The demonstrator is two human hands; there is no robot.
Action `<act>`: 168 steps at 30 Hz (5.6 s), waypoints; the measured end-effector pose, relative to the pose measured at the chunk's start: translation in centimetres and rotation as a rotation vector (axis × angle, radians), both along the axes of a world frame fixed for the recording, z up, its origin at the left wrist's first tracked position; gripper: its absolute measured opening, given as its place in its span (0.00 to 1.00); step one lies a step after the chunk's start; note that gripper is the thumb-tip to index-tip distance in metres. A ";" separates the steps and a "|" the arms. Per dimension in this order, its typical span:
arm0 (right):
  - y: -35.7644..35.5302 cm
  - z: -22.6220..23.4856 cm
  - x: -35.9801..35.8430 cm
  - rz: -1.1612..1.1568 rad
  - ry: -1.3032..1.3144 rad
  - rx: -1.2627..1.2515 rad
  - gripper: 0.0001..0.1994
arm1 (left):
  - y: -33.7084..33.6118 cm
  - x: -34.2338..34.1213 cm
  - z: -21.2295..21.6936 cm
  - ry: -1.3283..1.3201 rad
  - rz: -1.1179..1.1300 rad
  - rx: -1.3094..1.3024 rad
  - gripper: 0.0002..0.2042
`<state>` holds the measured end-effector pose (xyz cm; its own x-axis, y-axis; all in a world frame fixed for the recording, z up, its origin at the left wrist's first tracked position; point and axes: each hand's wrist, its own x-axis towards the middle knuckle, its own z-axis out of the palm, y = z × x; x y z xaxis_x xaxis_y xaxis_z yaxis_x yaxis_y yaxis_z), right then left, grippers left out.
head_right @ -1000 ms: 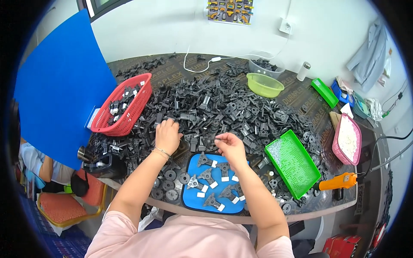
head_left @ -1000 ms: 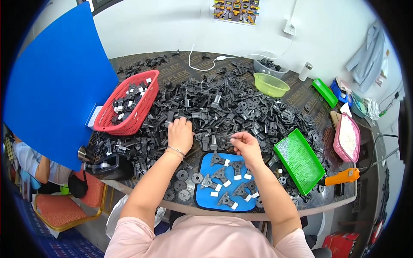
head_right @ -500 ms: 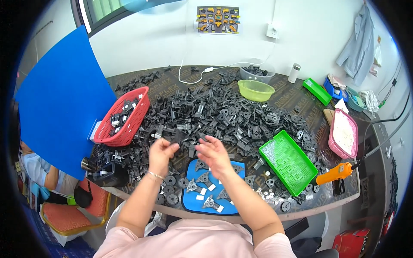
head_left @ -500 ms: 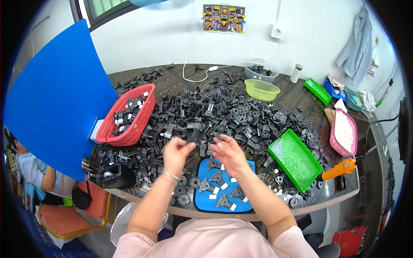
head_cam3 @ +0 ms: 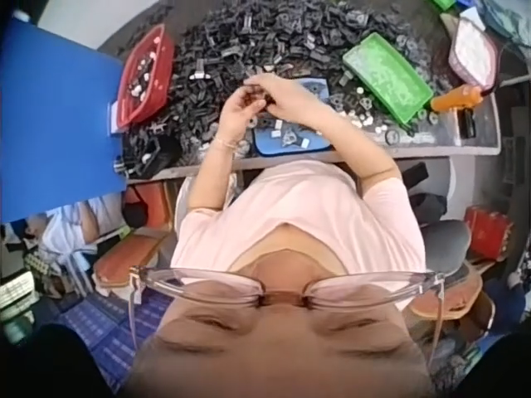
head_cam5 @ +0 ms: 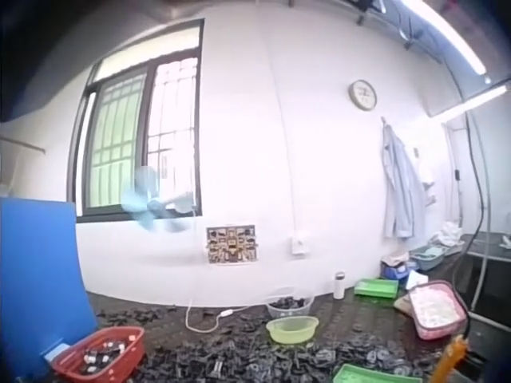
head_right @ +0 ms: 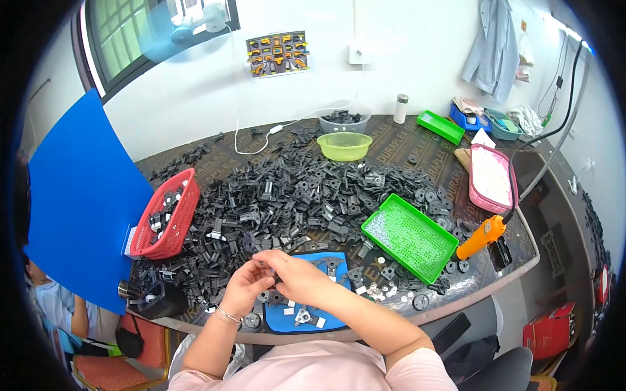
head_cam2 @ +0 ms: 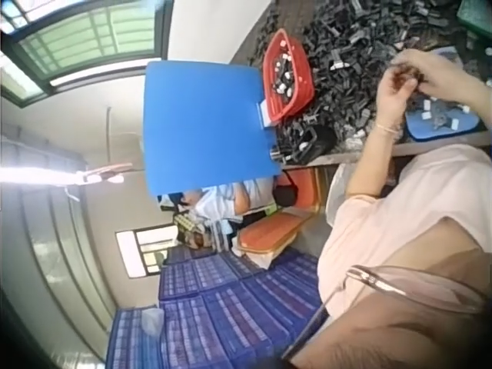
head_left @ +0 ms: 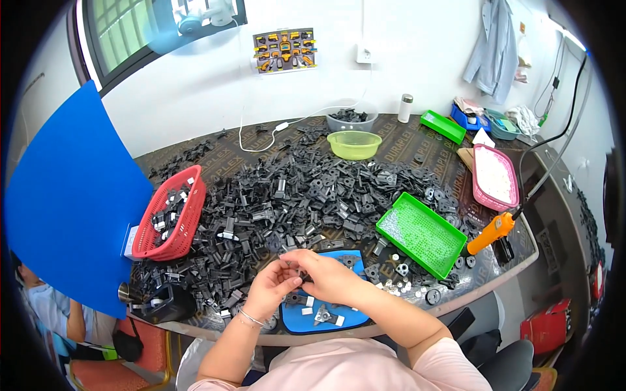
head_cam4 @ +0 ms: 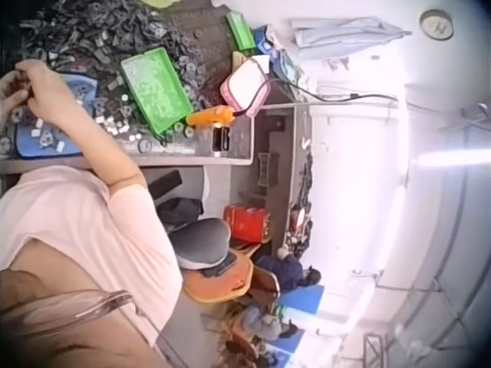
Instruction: Assembling small plastic toy components by attaching white pieces onto black base parts.
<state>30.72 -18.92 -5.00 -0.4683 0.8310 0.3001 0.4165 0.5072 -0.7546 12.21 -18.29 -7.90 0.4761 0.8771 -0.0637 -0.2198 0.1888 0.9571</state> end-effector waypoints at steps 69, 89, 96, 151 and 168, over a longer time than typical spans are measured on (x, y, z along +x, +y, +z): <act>-5.0 -6.0 3.0 -0.294 0.683 -0.470 0.13 | -3.2 2.3 -1.9 -0.049 0.153 0.110 0.13; -3.9 -9.2 -4.0 -0.123 -0.698 0.196 0.04 | -5.7 -6.6 -2.7 0.715 0.126 0.319 0.16; -3.7 -9.4 -4.7 -0.085 -0.600 0.102 0.03 | -6.5 -6.5 -3.2 0.756 0.078 0.404 0.16; -8.2 -11.1 6.3 -0.520 -0.331 0.036 0.12 | -7.1 -0.5 -8.0 1.046 0.193 0.599 0.15; -10.9 -11.0 14.7 -0.774 -0.494 -0.194 0.05 | -5.8 1.1 -8.3 1.067 0.037 1.105 0.16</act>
<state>45.38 -29.82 -15.96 0.1979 0.9795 0.0385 0.8815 -0.1606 -0.4441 13.28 -24.10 -16.18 0.6107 0.7245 0.3196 0.6496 -0.6892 0.3210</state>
